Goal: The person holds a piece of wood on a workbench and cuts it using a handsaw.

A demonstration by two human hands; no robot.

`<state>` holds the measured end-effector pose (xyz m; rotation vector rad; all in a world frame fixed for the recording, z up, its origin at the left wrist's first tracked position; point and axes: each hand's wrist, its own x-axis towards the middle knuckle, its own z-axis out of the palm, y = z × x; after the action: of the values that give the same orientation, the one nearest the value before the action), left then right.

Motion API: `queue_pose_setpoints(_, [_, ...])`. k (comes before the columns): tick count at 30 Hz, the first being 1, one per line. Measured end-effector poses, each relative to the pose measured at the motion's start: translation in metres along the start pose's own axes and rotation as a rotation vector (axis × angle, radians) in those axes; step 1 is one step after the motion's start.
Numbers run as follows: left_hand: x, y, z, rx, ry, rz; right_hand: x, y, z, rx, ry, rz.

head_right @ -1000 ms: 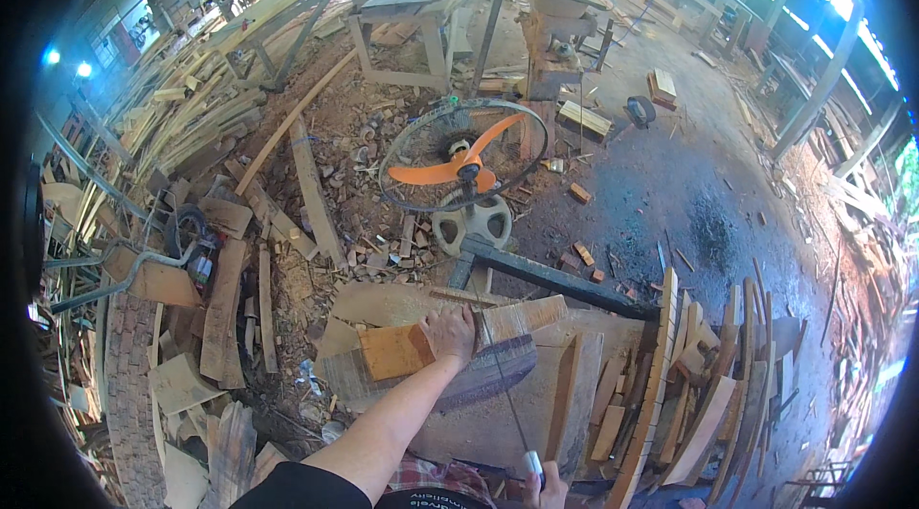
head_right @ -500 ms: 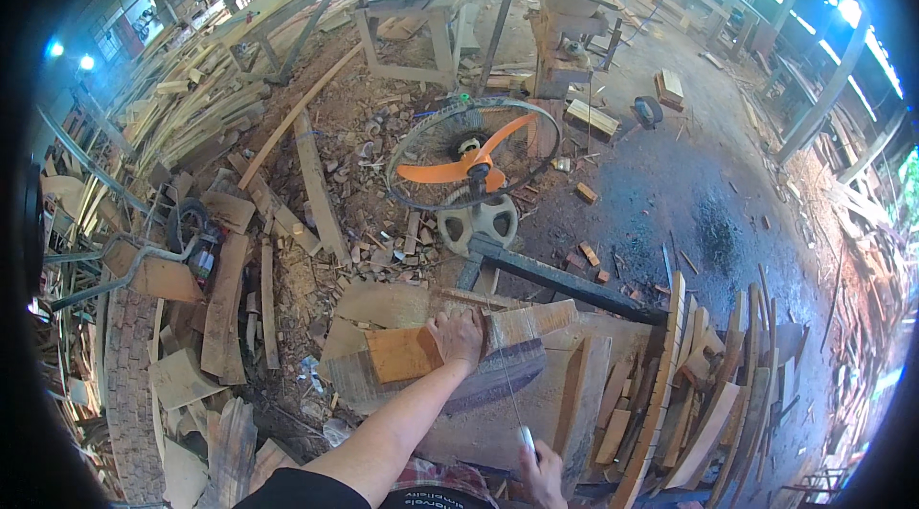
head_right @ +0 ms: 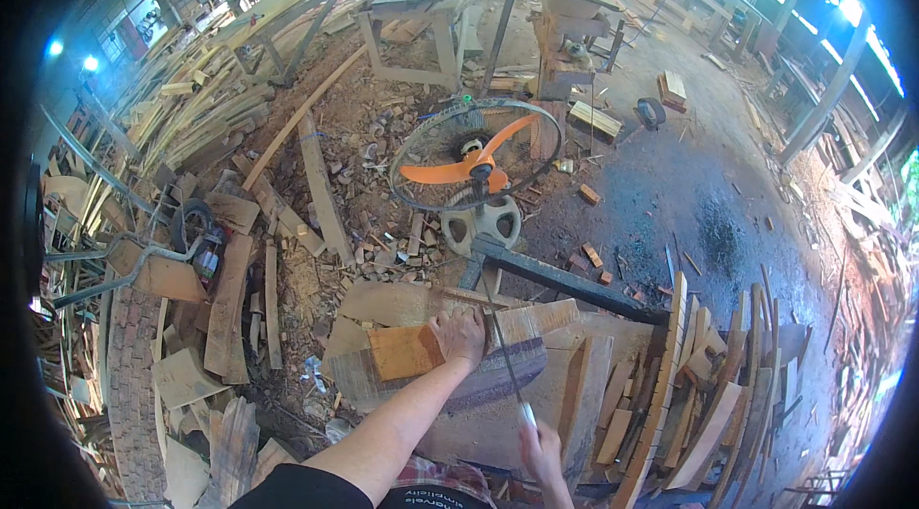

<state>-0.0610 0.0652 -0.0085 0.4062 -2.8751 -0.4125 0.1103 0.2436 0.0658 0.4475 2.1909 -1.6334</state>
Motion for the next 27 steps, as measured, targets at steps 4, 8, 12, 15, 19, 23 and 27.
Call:
queue_pose_setpoints(4, [-0.001,-0.001,0.017,-0.056,0.017,-0.005,0.050,0.013,0.032,-0.133,0.137,-0.135])
queue_pose_setpoints(8, [-0.001,-0.002,0.006,-0.040,-0.041,-0.030,-0.049,0.065,-0.009,-0.237,0.072,-0.312])
queue_pose_setpoints(12, [-0.002,0.004,-0.003,-0.041,-0.044,-0.015,-0.052,0.073,-0.013,0.047,0.034,-0.017])
queue_pose_setpoints(15, [0.000,0.004,0.003,-0.037,-0.036,-0.020,0.035,0.004,0.017,0.101,0.002,-0.080])
queue_pose_setpoints(19, [-0.003,0.001,0.011,-0.026,0.017,0.013,0.039,0.032,0.022,-0.062,0.078,-0.139])
queue_pose_setpoints(23, [0.000,0.004,-0.002,-0.005,-0.005,-0.008,-0.077,0.074,-0.016,-0.336,0.055,-0.503])
queue_pose_setpoints(27, [-0.001,-0.001,-0.007,-0.017,-0.031,-0.018,-0.029,0.024,-0.007,0.140,-0.058,-0.016])
